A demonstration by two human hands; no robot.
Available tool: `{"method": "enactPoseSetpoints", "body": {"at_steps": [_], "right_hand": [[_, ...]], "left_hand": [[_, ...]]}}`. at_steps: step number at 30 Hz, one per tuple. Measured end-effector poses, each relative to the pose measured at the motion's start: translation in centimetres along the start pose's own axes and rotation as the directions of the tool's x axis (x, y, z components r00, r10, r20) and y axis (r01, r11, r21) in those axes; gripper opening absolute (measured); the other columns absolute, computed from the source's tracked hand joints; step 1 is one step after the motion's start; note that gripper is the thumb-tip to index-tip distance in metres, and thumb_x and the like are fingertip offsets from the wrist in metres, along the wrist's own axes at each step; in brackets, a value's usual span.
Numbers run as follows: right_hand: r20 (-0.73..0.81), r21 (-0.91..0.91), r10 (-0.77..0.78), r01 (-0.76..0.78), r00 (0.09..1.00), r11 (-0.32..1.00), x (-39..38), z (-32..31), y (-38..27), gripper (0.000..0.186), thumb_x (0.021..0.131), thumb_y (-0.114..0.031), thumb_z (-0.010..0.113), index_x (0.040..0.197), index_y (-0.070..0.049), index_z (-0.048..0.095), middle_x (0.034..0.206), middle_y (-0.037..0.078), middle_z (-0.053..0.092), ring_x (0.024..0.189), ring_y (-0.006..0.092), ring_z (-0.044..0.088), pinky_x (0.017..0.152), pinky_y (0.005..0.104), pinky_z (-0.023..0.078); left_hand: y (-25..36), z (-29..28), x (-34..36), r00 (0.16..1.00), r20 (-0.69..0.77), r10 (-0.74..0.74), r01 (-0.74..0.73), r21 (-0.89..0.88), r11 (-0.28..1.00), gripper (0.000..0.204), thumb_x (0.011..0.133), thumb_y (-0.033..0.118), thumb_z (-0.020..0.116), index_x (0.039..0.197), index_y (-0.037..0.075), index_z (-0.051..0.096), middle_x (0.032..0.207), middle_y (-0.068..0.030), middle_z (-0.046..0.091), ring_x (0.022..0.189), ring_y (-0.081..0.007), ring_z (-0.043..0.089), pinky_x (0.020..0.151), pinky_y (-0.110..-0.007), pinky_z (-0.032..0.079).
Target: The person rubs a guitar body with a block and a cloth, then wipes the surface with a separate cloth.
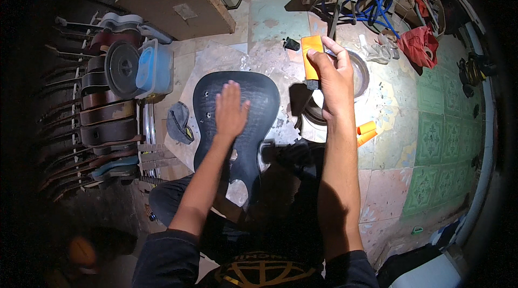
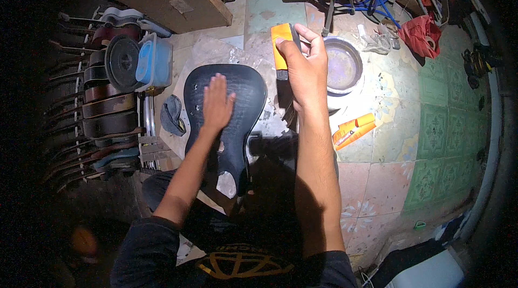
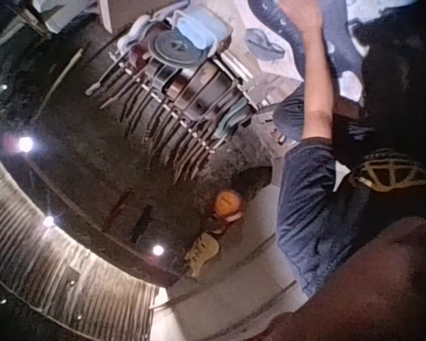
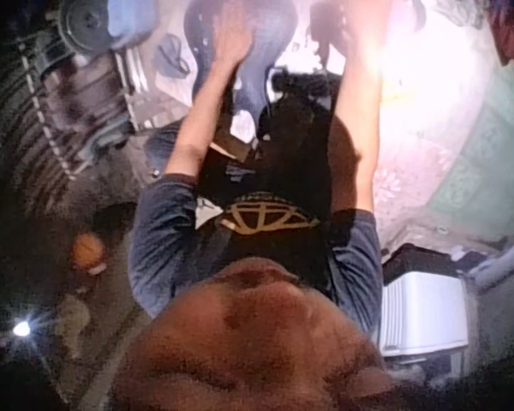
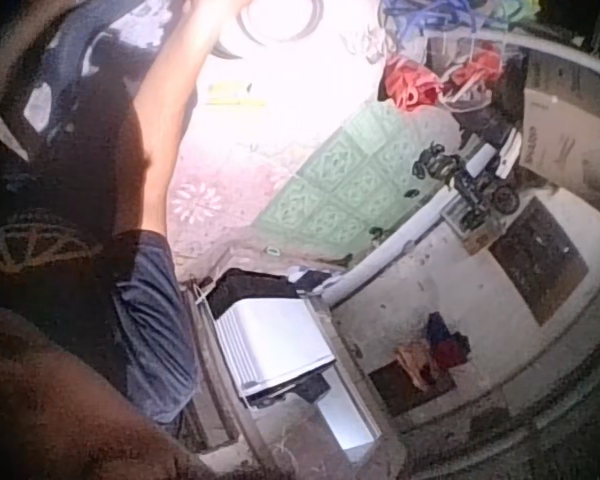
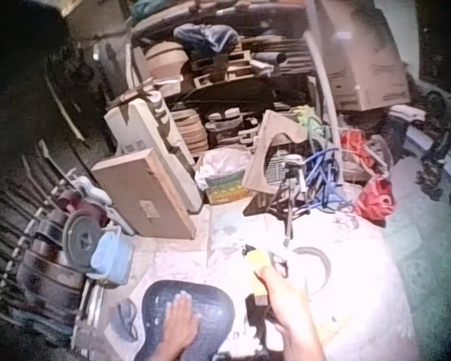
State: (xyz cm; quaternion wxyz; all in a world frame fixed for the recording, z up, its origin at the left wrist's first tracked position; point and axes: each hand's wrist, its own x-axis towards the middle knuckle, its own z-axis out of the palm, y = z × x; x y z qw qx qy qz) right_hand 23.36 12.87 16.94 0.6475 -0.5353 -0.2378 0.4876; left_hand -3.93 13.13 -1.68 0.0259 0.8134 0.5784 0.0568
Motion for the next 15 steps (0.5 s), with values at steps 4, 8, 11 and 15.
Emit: {"method": "enactPoseSetpoints", "body": {"at_steps": [4, 8, 11, 15], "right_hand": [[-0.004, 0.061, 0.005, -0.005, 1.0, 0.998, 0.3, -0.2, 0.2, 0.055, 0.085, -0.008, 0.071, 0.134, 0.004, 0.048, 0.109, 0.016, 0.065, 0.091, 0.0148, 0.066, 0.079, 0.0269, 0.053], [0.006, 0.074, 0.0, -0.001, 1.0, 0.997, 0.4, -0.1, -0.2, 0.055, 0.085, -0.008, 0.071, 0.134, 0.004, 0.047, 0.109, 0.016, 0.065, 0.091, 0.0149, 0.066, 0.078, 0.0267, 0.053], [0.0, 0.054, 0.001, -0.001, 1.0, 0.999, 0.5, -0.2, -0.2, 0.055, 0.086, -0.008, 0.071, 0.134, 0.004, 0.047, 0.109, 0.016, 0.066, 0.091, 0.0149, 0.066, 0.078, 0.0268, 0.053], [0.01, 0.038, 0.002, -0.002, 1.0, 0.999, 0.3, 0.3, -0.1, 0.055, 0.086, -0.008, 0.071, 0.134, 0.004, 0.048, 0.108, 0.016, 0.066, 0.092, 0.015, 0.066, 0.079, 0.0269, 0.053]], "left_hand": [[-6.9, -0.4, 2.1, 0.971, 0.053, -0.231, 0.234, -0.042, 0.971, 0.067, 0.104, 0.042, 0.04, 0.155, 0.0, 0.027, 0.162, -0.0199, 0.024, 0.151, -0.034, 0.022, 0.122, -0.051, 0.017], [-9.2, 0.3, 2.4, 0.942, 0.03, -0.334, 0.335, -0.045, 0.941, 0.066, 0.103, 0.04, 0.041, 0.154, -0.001, 0.029, 0.161, -0.021, 0.026, 0.151, -0.0355, 0.022, 0.121, -0.051, 0.018], [-5.8, 0.5, 2.7, 0.957, -0.018, -0.288, 0.288, -0.023, 0.957, 0.066, 0.102, 0.04, 0.044, 0.152, -0.002, 0.033, 0.16, -0.021, 0.028, 0.15, -0.0362, 0.023, 0.121, -0.051, 0.018], [0.1, 0.2, 2.4, 0.999, -0.028, -0.04, 0.039, -0.017, 0.999, 0.068, 0.099, 0.041, 0.049, 0.151, -0.001, 0.035, 0.16, -0.0195, 0.031, 0.149, -0.0348, 0.026, 0.121, -0.051, 0.019]]}}
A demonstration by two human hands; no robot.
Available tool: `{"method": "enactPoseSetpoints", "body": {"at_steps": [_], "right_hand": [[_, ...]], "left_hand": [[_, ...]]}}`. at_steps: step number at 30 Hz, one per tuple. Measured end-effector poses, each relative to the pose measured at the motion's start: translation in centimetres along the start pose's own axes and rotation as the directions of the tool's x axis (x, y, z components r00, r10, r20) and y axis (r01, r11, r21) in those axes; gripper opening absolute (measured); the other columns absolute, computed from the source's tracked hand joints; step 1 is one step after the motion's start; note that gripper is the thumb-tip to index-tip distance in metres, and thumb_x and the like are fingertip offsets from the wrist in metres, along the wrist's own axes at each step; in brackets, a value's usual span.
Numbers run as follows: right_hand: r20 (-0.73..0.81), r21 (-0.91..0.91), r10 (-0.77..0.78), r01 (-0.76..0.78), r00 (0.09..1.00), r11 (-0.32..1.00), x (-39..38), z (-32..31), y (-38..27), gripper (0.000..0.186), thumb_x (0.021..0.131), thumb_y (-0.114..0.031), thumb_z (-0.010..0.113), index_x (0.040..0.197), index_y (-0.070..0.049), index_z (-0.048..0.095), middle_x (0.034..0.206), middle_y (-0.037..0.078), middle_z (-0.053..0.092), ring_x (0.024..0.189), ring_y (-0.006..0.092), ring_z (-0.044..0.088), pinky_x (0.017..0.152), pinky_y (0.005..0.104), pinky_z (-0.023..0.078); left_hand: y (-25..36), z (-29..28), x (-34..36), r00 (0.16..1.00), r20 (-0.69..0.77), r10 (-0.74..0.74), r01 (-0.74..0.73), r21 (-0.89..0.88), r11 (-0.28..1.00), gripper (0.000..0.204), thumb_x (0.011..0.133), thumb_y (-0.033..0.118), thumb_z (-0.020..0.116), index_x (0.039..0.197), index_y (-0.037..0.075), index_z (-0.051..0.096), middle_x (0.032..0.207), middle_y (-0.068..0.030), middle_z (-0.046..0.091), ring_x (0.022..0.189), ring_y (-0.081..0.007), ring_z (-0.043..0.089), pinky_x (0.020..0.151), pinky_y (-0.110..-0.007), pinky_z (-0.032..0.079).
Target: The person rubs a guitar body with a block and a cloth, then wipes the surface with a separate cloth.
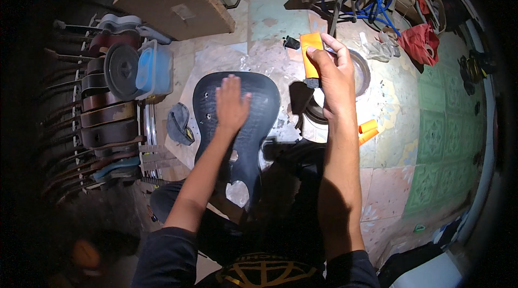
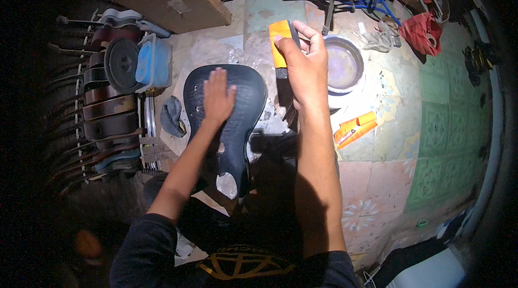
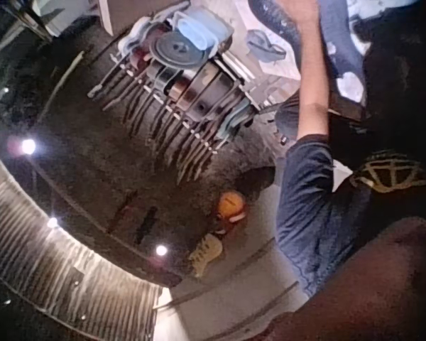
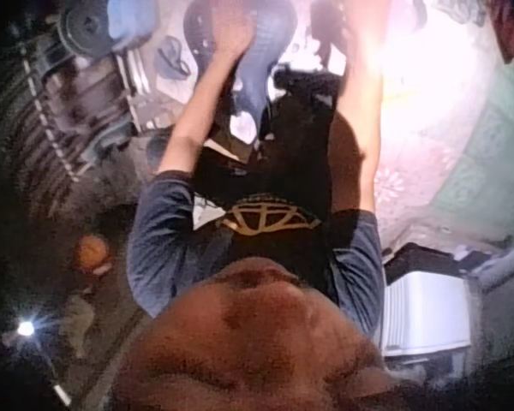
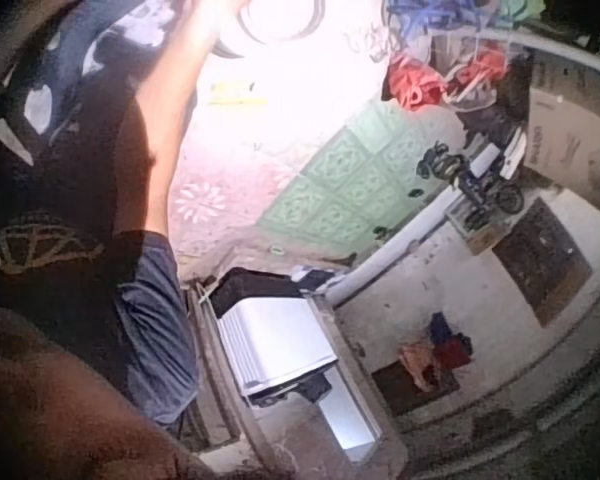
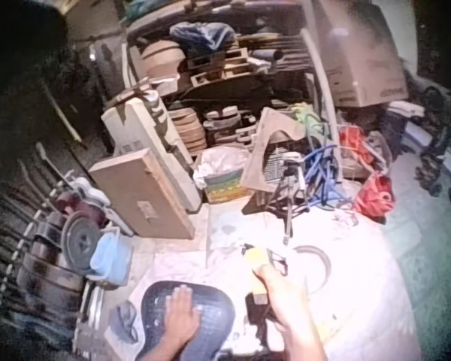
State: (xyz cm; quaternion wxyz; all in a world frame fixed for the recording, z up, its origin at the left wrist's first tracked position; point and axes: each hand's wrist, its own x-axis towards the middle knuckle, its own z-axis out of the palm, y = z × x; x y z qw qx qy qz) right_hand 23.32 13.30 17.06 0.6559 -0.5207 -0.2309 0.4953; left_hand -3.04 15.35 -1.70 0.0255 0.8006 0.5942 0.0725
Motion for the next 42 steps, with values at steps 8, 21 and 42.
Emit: {"method": "enactPoseSetpoints", "body": {"at_steps": [8, 21, 42], "right_hand": [[0.003, -0.029, 0.006, -0.006, 1.0, 1.0, 0.0, 0.3, 0.6, 0.054, 0.086, -0.01, 0.072, 0.133, 0.002, 0.049, 0.106, 0.014, 0.066, 0.091, 0.0147, 0.066, 0.079, 0.0273, 0.052], [0.017, -0.039, -0.028, 0.028, 0.999, 0.999, -0.7, 1.1, 0.0, 0.053, 0.086, -0.009, 0.07, 0.133, 0.004, 0.05, 0.107, 0.014, 0.065, 0.093, 0.015, 0.065, 0.082, 0.0272, 0.052], [0.04, -0.07, -0.02, 0.022, 0.999, 0.997, -1.1, 1.8, -0.3, 0.053, 0.086, -0.008, 0.071, 0.133, 0.002, 0.05, 0.106, 0.014, 0.064, 0.094, 0.0156, 0.065, 0.084, 0.0272, 0.051]], "left_hand": [[6.7, -1.3, -2.9, 0.941, 0.128, 0.314, -0.295, -0.149, 0.944, 0.075, 0.096, 0.045, 0.052, 0.154, 0.002, 0.031, 0.161, -0.0183, 0.029, 0.15, -0.0343, 0.026, 0.121, -0.052, 0.018], [-0.6, -2.2, -7.0, 0.996, 0.031, -0.088, 0.09, -0.085, 0.992, 0.082, 0.094, 0.05, 0.055, 0.154, -0.001, 0.03, 0.161, -0.0214, 0.027, 0.15, -0.0376, 0.022, 0.121, -0.053, 0.016], [1.4, -2.7, -6.8, 0.998, 0.062, -0.031, 0.037, -0.091, 0.995, 0.087, 0.088, 0.058, 0.061, 0.152, 0.004, 0.037, 0.159, -0.0206, 0.031, 0.147, -0.0426, 0.024, 0.118, -0.06, 0.016]]}}
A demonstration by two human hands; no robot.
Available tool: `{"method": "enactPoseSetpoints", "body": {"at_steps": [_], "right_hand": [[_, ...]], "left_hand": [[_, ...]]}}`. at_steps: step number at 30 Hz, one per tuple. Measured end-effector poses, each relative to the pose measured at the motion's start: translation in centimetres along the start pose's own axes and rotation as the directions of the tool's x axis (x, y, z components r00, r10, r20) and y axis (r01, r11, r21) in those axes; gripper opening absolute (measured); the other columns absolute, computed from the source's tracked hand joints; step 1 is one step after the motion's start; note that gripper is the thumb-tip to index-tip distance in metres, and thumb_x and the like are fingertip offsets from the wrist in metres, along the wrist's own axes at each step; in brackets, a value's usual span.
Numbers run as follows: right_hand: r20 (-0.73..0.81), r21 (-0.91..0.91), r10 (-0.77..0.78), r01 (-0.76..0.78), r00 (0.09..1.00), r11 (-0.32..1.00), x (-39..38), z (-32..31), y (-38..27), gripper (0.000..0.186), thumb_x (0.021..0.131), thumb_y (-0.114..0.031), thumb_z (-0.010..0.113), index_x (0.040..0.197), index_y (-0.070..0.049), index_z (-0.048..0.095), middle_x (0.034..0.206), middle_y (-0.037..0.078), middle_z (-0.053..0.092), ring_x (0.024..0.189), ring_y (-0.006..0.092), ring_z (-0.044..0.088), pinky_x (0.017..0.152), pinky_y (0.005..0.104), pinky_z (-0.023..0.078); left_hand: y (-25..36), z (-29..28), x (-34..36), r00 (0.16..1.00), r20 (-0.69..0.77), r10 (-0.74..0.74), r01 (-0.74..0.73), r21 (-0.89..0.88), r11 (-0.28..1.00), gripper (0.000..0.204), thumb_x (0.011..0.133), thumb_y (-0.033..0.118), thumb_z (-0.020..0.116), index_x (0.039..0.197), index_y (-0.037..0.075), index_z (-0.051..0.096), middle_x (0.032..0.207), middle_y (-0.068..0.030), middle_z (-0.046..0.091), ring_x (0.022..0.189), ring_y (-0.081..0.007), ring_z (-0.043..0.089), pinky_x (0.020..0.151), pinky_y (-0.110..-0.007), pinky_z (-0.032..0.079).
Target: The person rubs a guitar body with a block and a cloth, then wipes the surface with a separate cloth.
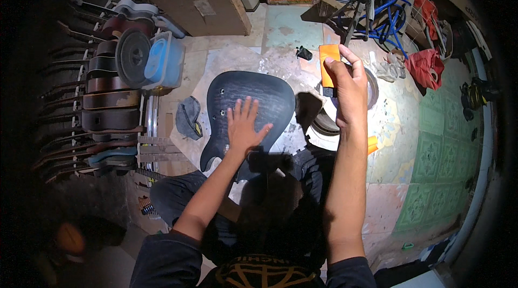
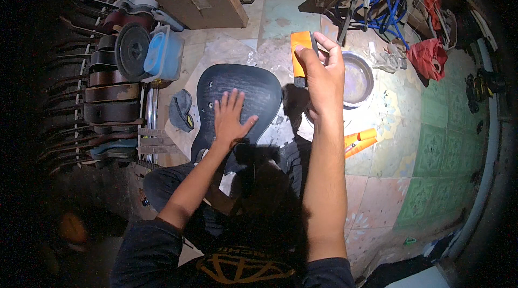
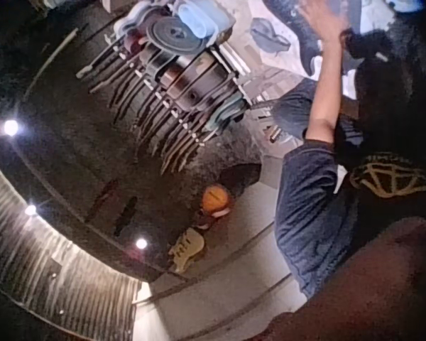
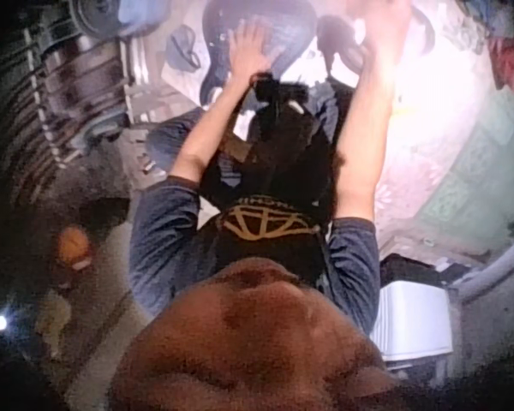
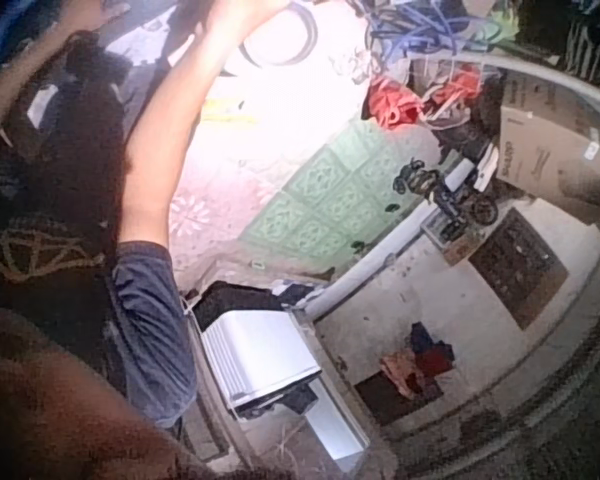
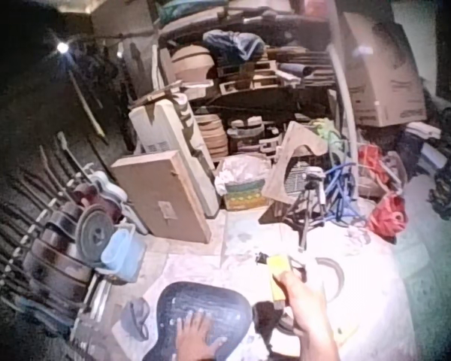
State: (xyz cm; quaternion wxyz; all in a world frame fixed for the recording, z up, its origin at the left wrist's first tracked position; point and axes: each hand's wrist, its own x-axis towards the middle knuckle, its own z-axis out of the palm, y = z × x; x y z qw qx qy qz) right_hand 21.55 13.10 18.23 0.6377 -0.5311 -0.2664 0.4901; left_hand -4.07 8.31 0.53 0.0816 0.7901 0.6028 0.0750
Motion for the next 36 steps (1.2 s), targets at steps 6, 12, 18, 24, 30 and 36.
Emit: {"method": "enactPoseSetpoints", "body": {"at_steps": [6, 12, 18, 24, 30, 36], "right_hand": [[0.001, 0.013, 0.001, -0.001, 1.0, 1.0, 0.3, -0.1, 0.3, 0.053, 0.086, -0.008, 0.071, 0.133, 0.003, 0.05, 0.107, 0.015, 0.065, 0.094, 0.0153, 0.065, 0.084, 0.0272, 0.051], [-0.011, 0.002, 0.003, -0.003, 1.0, 1.0, 0.2, -0.4, 0.0, 0.053, 0.086, -0.008, 0.071, 0.133, 0.003, 0.05, 0.105, 0.014, 0.065, 0.093, 0.0149, 0.065, 0.084, 0.0273, 0.051], [-0.012, 0.026, 0.023, -0.022, 1.0, 0.999, 0.3, -0.5, -0.1, 0.052, 0.087, -0.007, 0.07, 0.133, 0.003, 0.05, 0.105, 0.014, 0.065, 0.093, 0.015, 0.065, 0.085, 0.027, 0.052], [-0.016, 0.022, -0.002, 0.003, 1.0, 1.0, 0.2, -0.6, -0.2, 0.052, 0.087, -0.006, 0.069, 0.134, 0.003, 0.049, 0.106, 0.014, 0.066, 0.094, 0.015, 0.065, 0.086, 0.0267, 0.052], [-0.002, 0.003, 0.018, -0.018, 1.0, 1.0, 0.2, -0.3, -0.2, 0.052, 0.087, -0.007, 0.069, 0.134, 0.004, 0.049, 0.107, 0.015, 0.065, 0.095, 0.0152, 0.065, 0.084, 0.027, 0.052], [0.023, 0.007, -0.006, 0.006, 1.0, 1.0, 0.2, 0.2, 0.3, 0.051, 0.087, -0.006, 0.069, 0.132, 0.004, 0.049, 0.11, 0.016, 0.063, 0.094, 0.0164, 0.065, 0.083, 0.0271, 0.053]], "left_hand": [[0.3, 1.0, 0.3, 0.987, -0.109, -0.12, 0.119, -0.016, 0.993, 0.088, 0.086, 0.063, 0.061, 0.152, 0.007, 0.039, 0.159, -0.0183, 0.033, 0.147, -0.0433, 0.024, 0.118, -0.06, 0.016], [0.7, -0.6, 0.7, 0.995, -0.018, -0.097, 0.097, 0.027, 0.995, 0.089, 0.085, 0.063, 0.062, 0.151, 0.008, 0.04, 0.158, -0.0199, 0.032, 0.147, -0.0434, 0.025, 0.119, -0.06, 0.016], [0.5, 0.9, 0.3, 0.993, -0.099, -0.06, 0.062, 0.018, 0.998, 0.091, 0.083, 0.065, 0.063, 0.151, 0.009, 0.04, 0.157, -0.0168, 0.035, 0.146, -0.0415, 0.028, 0.118, -0.059, 0.017], [0.0, 0.0, 1.1, 0.992, -0.044, -0.12, 0.122, 0.057, 0.991, 0.097, 0.081, 0.07, 0.062, 0.151, 0.008, 0.039, 0.157, -0.0179, 0.035, 0.146, -0.0414, 0.027, 0.118, -0.059, 0.017], [2.0, 0.8, -0.1, 0.995, -0.083, 0.053, -0.055, -0.026, 0.998, 0.093, 0.082, 0.066, 0.064, 0.151, 0.009, 0.04, 0.156, -0.0161, 0.037, 0.145, -0.0409, 0.028, 0.118, -0.059, 0.017], [0.3, 0.5, 0.8, 0.971, -0.112, -0.212, 0.214, 0.012, 0.977, 0.092, 0.083, 0.065, 0.063, 0.151, 0.007, 0.04, 0.157, -0.0172, 0.036, 0.146, -0.0409, 0.028, 0.119, -0.059, 0.016]]}}
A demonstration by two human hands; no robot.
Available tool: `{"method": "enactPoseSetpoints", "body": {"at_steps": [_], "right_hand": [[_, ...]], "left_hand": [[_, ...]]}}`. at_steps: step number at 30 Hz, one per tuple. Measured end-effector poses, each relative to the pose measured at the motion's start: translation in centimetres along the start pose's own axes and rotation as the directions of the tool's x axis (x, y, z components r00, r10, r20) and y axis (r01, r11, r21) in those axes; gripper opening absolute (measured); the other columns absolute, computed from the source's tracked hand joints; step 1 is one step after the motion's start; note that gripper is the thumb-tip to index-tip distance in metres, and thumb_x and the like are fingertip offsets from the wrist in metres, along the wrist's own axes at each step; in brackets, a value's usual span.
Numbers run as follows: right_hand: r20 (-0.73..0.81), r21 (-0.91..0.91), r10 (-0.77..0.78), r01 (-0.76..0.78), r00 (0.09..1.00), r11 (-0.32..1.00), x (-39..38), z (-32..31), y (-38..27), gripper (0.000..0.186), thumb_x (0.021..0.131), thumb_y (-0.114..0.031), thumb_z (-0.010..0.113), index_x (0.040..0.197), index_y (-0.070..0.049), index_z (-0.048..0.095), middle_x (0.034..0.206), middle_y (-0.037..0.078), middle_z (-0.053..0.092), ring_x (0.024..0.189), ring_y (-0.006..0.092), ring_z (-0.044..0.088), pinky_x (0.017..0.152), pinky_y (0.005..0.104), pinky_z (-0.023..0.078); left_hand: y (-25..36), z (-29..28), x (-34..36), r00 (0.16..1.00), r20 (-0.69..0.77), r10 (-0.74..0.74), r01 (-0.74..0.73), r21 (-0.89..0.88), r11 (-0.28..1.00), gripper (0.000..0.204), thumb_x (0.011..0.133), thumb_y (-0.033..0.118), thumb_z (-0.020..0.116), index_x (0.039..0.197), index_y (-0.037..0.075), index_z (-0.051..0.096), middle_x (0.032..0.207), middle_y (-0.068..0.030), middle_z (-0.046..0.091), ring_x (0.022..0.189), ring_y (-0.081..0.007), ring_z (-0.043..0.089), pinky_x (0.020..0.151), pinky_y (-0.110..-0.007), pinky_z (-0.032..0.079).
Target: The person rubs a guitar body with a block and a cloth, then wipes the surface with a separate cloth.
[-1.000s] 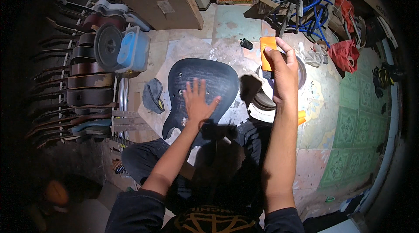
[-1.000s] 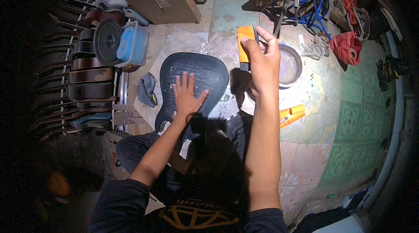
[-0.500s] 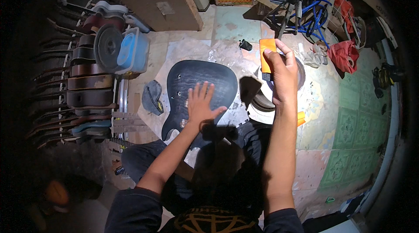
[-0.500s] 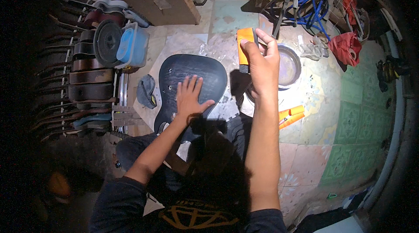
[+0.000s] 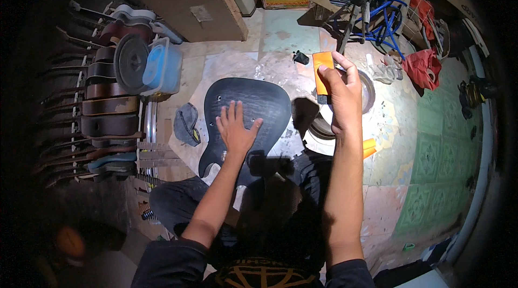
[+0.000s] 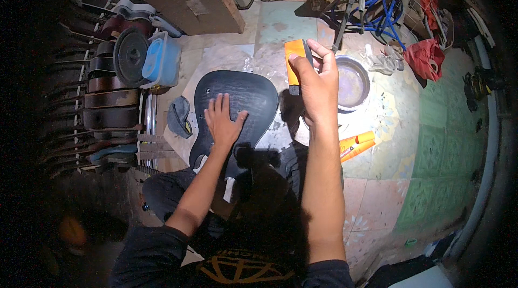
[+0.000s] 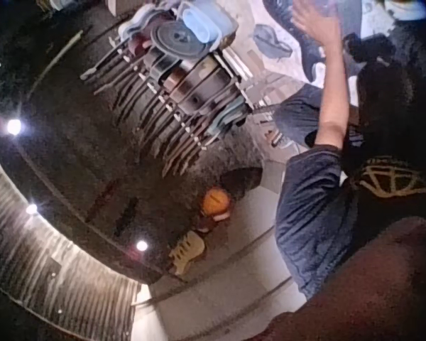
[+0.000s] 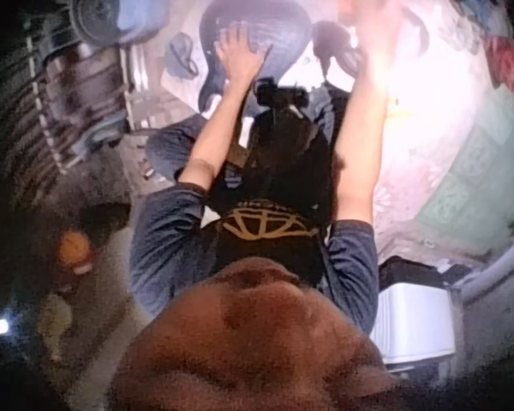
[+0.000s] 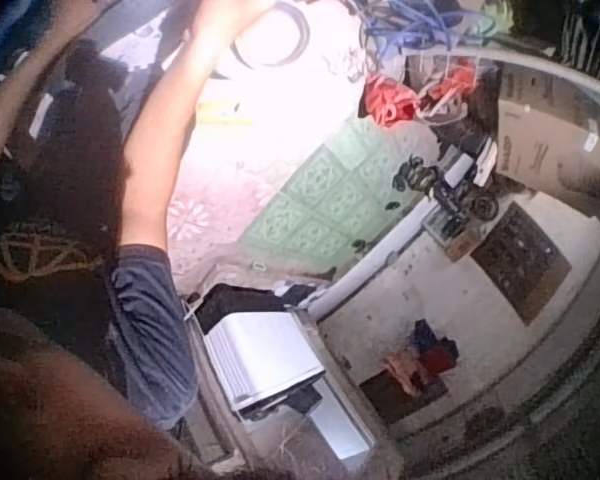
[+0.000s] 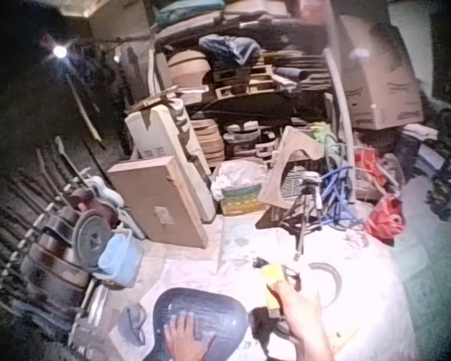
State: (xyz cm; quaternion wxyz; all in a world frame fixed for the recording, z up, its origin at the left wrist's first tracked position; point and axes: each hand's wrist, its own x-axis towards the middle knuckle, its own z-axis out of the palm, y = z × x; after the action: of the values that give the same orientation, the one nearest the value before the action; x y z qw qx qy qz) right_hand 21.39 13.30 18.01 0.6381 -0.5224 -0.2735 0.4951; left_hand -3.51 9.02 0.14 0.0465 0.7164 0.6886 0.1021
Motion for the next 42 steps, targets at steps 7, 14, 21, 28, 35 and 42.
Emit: {"method": "enactPoseSetpoints", "body": {"at_steps": [7, 14, 21, 28, 35, 42], "right_hand": [[0.013, -0.033, 0.012, -0.012, 1.0, 0.999, 0.0, -0.2, -0.1, 0.052, 0.087, -0.007, 0.069, 0.133, 0.004, 0.049, 0.108, 0.015, 0.064, 0.095, 0.0151, 0.065, 0.083, 0.0269, 0.052], [0.03, -0.029, -0.002, 0.003, 1.0, 1.0, 0.0, 0.4, 0.1, 0.052, 0.086, -0.008, 0.07, 0.132, 0.004, 0.05, 0.11, 0.016, 0.063, 0.095, 0.0156, 0.064, 0.083, 0.027, 0.052], [0.021, -0.033, 0.001, 0.0, 1.0, 0.999, -0.1, 0.2, -0.2, 0.052, 0.086, -0.008, 0.07, 0.132, 0.004, 0.05, 0.11, 0.016, 0.063, 0.094, 0.016, 0.065, 0.084, 0.0274, 0.052], [0.019, -0.042, 0.0, 0.001, 1.0, 0.999, -0.1, 0.2, 0.1, 0.05, 0.087, -0.007, 0.069, 0.131, 0.004, 0.051, 0.109, 0.016, 0.063, 0.095, 0.0159, 0.064, 0.084, 0.0274, 0.052], [0.009, -0.052, 0.006, -0.006, 1.0, 0.999, 0.1, -0.5, 0.1, 0.051, 0.087, -0.008, 0.069, 0.133, 0.004, 0.05, 0.111, 0.016, 0.063, 0.095, 0.0161, 0.064, 0.085, 0.0269, 0.052], [0.005, -0.064, -0.001, 0.001, 1.0, 0.998, 0.0, -0.5, 0.0, 0.052, 0.087, -0.008, 0.069, 0.134, 0.004, 0.05, 0.112, 0.017, 0.061, 0.097, 0.0167, 0.064, 0.085, 0.0275, 0.052]], "left_hand": [[2.1, -0.1, -0.9, 0.997, 0.041, 0.07, -0.068, -0.056, 0.996, 0.09, 0.084, 0.064, 0.063, 0.15, 0.007, 0.041, 0.157, -0.0174, 0.036, 0.146, -0.0408, 0.026, 0.119, -0.058, 0.017], [1.4, 0.4, -1.0, 0.988, -0.028, 0.153, -0.155, -0.069, 0.985, 0.092, 0.08, 0.065, 0.065, 0.149, 0.007, 0.044, 0.155, -0.016, 0.039, 0.145, -0.0405, 0.029, 0.118, -0.058, 0.019], [0.5, 0.1, -0.2, 0.999, -0.027, 0.043, -0.044, -0.031, 0.999, 0.094, 0.079, 0.068, 0.065, 0.148, 0.007, 0.045, 0.155, -0.0156, 0.04, 0.146, -0.0401, 0.028, 0.117, -0.058, 0.019], [-0.1, 0.3, -0.1, 1.0, -0.026, 0.009, -0.009, -0.012, 1.0, 0.094, 0.077, 0.068, 0.067, 0.148, 0.009, 0.046, 0.156, -0.0144, 0.039, 0.146, -0.0397, 0.027, 0.117, -0.058, 0.02], [1.9, -1.5, -0.7, 0.979, 0.105, 0.174, -0.173, -0.021, 0.985, 0.088, 0.083, 0.065, 0.063, 0.149, 0.01, 0.044, 0.157, -0.0134, 0.037, 0.146, -0.0384, 0.028, 0.117, -0.059, 0.019], [-3.9, -0.7, 3.6, 0.973, 0.001, -0.23, 0.23, -0.017, 0.973, 0.09, 0.088, 0.065, 0.057, 0.152, 0.005, 0.037, 0.16, -0.0155, 0.032, 0.149, -0.0372, 0.025, 0.12, -0.055, 0.018]]}}
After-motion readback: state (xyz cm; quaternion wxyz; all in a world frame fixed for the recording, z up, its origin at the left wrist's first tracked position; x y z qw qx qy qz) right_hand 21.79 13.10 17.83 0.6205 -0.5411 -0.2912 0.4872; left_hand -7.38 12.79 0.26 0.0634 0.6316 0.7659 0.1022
